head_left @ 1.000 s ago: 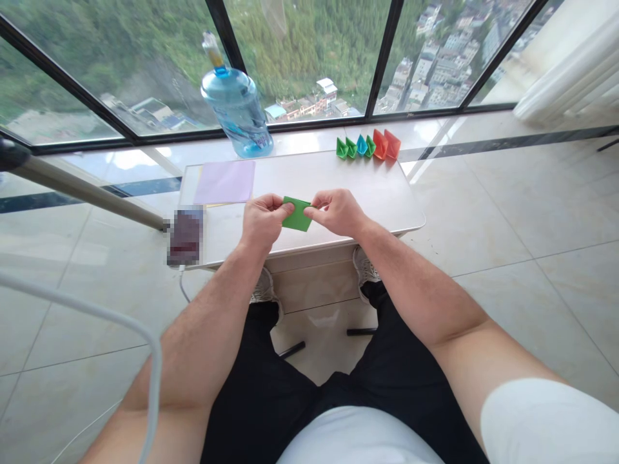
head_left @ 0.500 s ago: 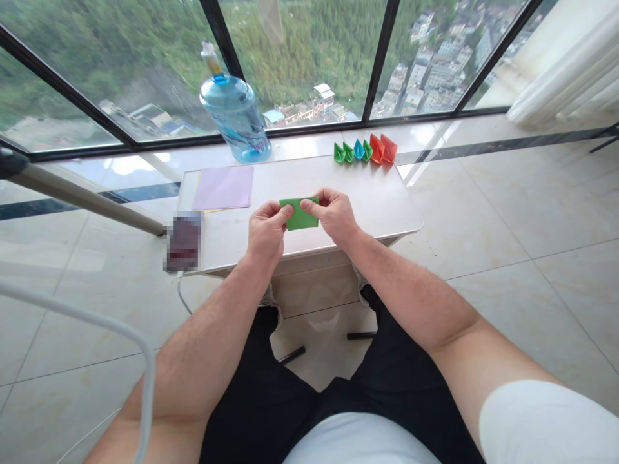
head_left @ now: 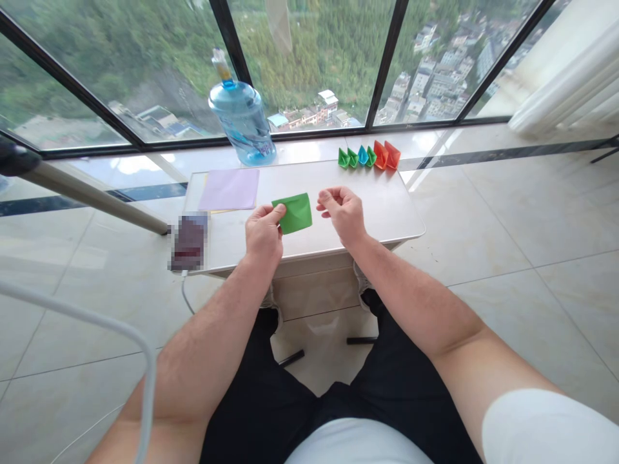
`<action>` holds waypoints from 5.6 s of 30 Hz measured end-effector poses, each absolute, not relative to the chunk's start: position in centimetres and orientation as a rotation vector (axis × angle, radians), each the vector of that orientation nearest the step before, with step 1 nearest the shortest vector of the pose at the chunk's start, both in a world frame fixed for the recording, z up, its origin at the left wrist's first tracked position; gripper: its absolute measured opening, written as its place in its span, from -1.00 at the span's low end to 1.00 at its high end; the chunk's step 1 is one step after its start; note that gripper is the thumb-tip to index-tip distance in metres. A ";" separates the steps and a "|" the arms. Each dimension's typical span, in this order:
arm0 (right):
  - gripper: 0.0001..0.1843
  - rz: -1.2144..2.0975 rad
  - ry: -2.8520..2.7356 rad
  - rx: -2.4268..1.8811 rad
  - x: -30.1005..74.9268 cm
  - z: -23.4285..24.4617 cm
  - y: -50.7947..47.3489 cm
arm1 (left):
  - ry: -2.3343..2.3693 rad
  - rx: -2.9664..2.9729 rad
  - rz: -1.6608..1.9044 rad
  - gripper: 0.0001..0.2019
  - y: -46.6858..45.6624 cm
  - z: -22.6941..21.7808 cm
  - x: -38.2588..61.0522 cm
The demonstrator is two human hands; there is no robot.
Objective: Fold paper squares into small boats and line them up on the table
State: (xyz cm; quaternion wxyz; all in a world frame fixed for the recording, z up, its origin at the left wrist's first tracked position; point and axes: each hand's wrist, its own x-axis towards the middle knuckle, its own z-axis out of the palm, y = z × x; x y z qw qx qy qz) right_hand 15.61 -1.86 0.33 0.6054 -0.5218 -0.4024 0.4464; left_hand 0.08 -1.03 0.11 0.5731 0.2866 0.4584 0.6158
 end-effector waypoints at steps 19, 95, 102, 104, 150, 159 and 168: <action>-0.69 1.113 -1.171 -1.272 14.3 -1.1 -2.3 | 1.087 0.656 1.463 -0.64 -1.4 0.0 0.8; -0.88 0.390 -1.886 -1.136 16.2 0.8 -3.7 | 1.435 1.720 0.989 -0.84 -2.6 1.4 -0.2; -0.88 0.377 -1.925 -1.146 16.4 1.0 -3.8 | 1.441 1.742 1.001 -0.84 -2.6 1.3 -0.2; -0.88 0.382 -1.935 -1.152 16.5 1.0 -3.7 | 1.438 1.747 1.003 -0.83 -2.6 1.2 -0.2; -0.91 0.729 -1.499 -1.295 15.2 0.7 -3.5 | 1.201 1.390 1.005 -0.61 -2.3 0.7 0.0; -0.80 0.914 -1.239 -1.250 14.8 0.2 -2.9 | 1.198 1.300 1.145 -0.63 -2.5 0.9 0.2; -0.64 1.124 -1.263 -1.261 15.3 0.3 -3.0 | 1.092 1.031 1.209 -0.65 -2.3 0.7 0.4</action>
